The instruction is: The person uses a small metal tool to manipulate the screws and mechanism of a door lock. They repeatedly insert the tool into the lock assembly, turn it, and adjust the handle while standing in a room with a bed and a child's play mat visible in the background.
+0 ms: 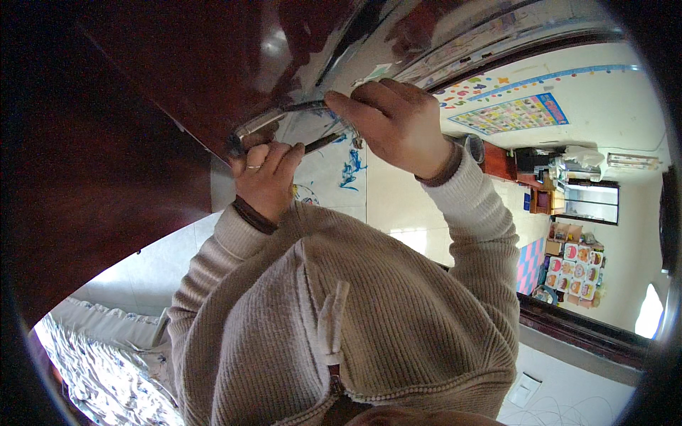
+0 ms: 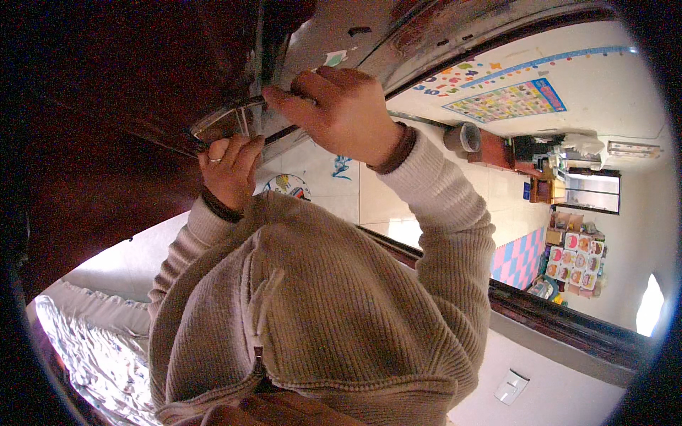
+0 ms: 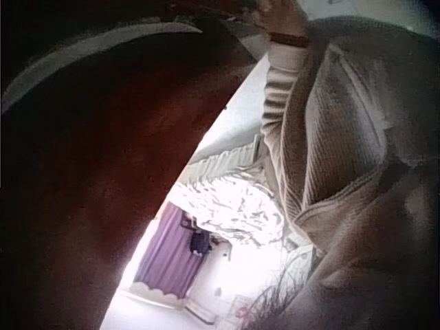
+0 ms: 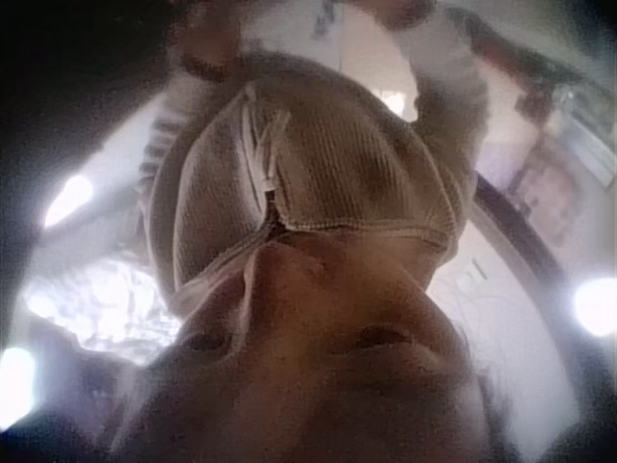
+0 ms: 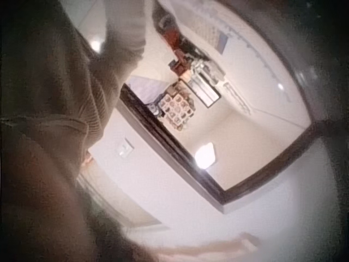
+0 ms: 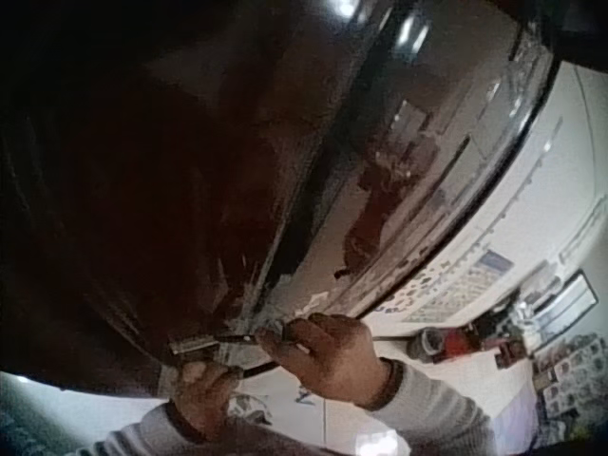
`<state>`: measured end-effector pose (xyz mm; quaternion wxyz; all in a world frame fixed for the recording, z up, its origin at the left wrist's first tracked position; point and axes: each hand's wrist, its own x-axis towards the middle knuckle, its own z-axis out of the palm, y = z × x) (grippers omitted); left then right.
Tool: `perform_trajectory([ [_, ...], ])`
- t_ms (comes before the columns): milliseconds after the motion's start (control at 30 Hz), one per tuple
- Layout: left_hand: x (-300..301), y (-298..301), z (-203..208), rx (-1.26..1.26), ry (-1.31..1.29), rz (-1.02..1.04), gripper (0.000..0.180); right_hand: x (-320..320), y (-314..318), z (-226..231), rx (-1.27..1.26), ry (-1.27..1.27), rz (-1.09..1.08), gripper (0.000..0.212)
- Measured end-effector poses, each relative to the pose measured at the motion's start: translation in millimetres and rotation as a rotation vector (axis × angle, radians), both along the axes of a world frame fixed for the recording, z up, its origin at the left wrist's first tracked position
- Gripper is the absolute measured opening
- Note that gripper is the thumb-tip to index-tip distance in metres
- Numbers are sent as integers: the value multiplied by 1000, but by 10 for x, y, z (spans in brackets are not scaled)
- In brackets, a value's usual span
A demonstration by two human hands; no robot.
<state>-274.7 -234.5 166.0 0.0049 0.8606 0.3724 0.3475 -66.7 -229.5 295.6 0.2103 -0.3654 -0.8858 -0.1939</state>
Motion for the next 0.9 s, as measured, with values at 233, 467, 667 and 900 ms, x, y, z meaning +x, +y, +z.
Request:
perform_trajectory([
  [233, 25, -58, -10, 37, -35, 0, 36, -80, -30, -18, 13, 49, 17, 41],
  [467, 9, -81, 14, -35, -3, -14, 32, -117, -36, 8, 8, -15, -6, 39],
  [667, 14, -48, -25, 21, -19, -1, 37, -118, -5, 158, 24, -119, -8, 37],
  [900, -13, -72, 30, -58, 34, -24, 33, -53, 39, 247, 31, -235, -16, 39],
])
